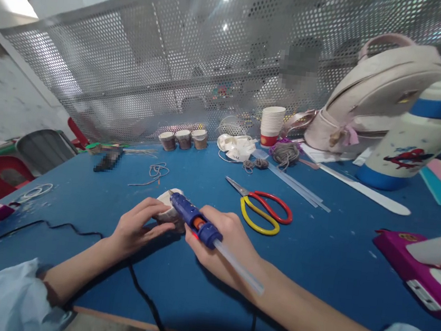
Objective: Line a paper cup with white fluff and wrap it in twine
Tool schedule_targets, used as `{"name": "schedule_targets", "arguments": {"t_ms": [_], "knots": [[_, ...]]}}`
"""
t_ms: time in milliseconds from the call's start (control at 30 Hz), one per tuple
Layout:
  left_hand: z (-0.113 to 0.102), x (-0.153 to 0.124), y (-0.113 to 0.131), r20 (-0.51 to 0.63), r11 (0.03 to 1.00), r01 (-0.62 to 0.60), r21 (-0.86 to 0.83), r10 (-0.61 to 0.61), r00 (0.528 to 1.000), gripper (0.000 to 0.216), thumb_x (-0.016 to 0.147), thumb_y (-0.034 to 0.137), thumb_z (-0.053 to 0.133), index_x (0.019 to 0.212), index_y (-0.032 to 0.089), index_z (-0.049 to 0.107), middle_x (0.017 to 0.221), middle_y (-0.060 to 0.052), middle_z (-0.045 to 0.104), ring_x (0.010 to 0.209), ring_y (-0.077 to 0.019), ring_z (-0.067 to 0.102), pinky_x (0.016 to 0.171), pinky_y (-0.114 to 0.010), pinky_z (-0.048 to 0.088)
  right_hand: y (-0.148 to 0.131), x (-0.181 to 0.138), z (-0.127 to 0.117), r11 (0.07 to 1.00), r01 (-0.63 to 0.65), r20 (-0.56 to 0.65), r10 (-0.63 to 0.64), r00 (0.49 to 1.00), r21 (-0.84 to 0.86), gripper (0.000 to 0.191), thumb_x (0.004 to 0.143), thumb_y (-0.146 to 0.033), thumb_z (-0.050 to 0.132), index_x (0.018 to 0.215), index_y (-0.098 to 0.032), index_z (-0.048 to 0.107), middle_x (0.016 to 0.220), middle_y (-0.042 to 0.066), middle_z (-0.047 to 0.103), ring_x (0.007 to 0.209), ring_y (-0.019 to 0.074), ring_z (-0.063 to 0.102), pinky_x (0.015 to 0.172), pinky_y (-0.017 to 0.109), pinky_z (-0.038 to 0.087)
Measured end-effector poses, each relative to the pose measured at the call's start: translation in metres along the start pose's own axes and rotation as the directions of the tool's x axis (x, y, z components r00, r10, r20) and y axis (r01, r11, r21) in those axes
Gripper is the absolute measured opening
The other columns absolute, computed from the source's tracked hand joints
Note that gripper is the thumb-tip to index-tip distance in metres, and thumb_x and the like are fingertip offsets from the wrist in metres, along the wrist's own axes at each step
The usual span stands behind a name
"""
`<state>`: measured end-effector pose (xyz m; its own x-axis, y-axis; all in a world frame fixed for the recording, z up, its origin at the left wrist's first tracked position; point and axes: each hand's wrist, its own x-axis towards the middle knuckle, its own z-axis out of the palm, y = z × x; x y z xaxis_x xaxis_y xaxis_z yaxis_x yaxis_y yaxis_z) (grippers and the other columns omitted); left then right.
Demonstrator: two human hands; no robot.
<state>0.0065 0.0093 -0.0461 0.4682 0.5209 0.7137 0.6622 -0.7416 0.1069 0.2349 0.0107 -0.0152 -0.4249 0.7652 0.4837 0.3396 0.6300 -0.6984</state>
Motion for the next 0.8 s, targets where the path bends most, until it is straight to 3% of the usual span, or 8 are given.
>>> {"name": "schedule_targets", "arguments": {"t_ms": [133,267,400,567,733,800], "knots": [[-0.004,0.001,0.002,0.055,1.000,-0.003,-0.022,0.004,0.998,0.032,0.089,0.033,0.057,0.114,0.016,0.053,0.096,-0.010,0.060,0.084,-0.0167,0.062,0.071,-0.027,0.055,0.000,0.001,-0.003,1.000,0.003,0.001,-0.003,1.000,0.013,0.019,0.080,-0.022,0.055,0.065,-0.021,0.044,0.057,-0.004,0.049,0.049,0.0103,0.043,0.051,0.023,0.034],[-0.005,0.004,0.001,0.050,0.999,-0.035,-0.031,0.037,0.998,0.019,0.094,0.018,0.045,0.109,0.013,0.056,0.092,-0.011,0.061,0.086,-0.0165,0.061,0.073,-0.026,0.054,0.000,0.001,-0.004,1.000,-0.002,0.001,0.002,1.000,0.022,0.019,0.080,-0.021,0.055,0.064,-0.021,0.044,0.056,-0.005,0.047,0.049,0.0097,0.041,0.051,0.023,0.034],[-0.002,0.004,-0.001,0.017,0.996,-0.081,-0.034,0.082,0.996,0.014,0.090,0.010,0.050,0.101,0.012,0.059,0.085,-0.010,0.061,0.079,-0.0155,0.061,0.070,-0.025,0.054,-0.001,0.002,-0.004,0.999,-0.016,-0.003,0.016,1.000,0.027,0.020,0.080,-0.022,0.056,0.064,-0.021,0.044,0.054,-0.005,0.046,0.047,0.0094,0.039,0.049,0.023,0.033],[-0.003,0.003,-0.003,0.067,0.995,-0.099,0.000,0.099,0.993,0.018,0.091,0.015,0.051,0.107,0.014,0.059,0.089,-0.010,0.062,0.082,-0.0160,0.062,0.072,-0.026,0.055,-0.002,0.003,-0.006,0.999,-0.021,-0.014,0.022,1.000,0.036,0.019,0.081,-0.023,0.055,0.064,-0.021,0.046,0.056,-0.005,0.048,0.049,0.0098,0.041,0.050,0.023,0.033],[-0.011,0.001,-0.004,0.217,0.995,-0.095,-0.010,0.095,0.972,0.033,0.091,0.030,0.050,0.120,0.013,0.054,0.102,-0.016,0.063,0.094,-0.0216,0.062,0.079,-0.033,0.055,-0.002,0.003,-0.010,0.996,-0.070,-0.013,0.070,0.997,0.048,0.020,0.082,-0.026,0.055,0.064,-0.020,0.047,0.055,-0.005,0.047,0.049,0.0099,0.039,0.051,0.023,0.034],[-0.013,0.001,-0.002,0.219,0.998,-0.067,-0.011,0.067,0.973,0.035,0.091,0.036,0.049,0.116,0.012,0.057,0.100,-0.015,0.065,0.091,-0.0220,0.062,0.077,-0.033,0.054,-0.002,0.004,-0.011,0.994,-0.096,-0.013,0.097,0.995,0.056,0.019,0.082,-0.028,0.054,0.065,-0.020,0.048,0.056,-0.005,0.048,0.050,0.0104,0.040,0.051,0.023,0.034]]}}
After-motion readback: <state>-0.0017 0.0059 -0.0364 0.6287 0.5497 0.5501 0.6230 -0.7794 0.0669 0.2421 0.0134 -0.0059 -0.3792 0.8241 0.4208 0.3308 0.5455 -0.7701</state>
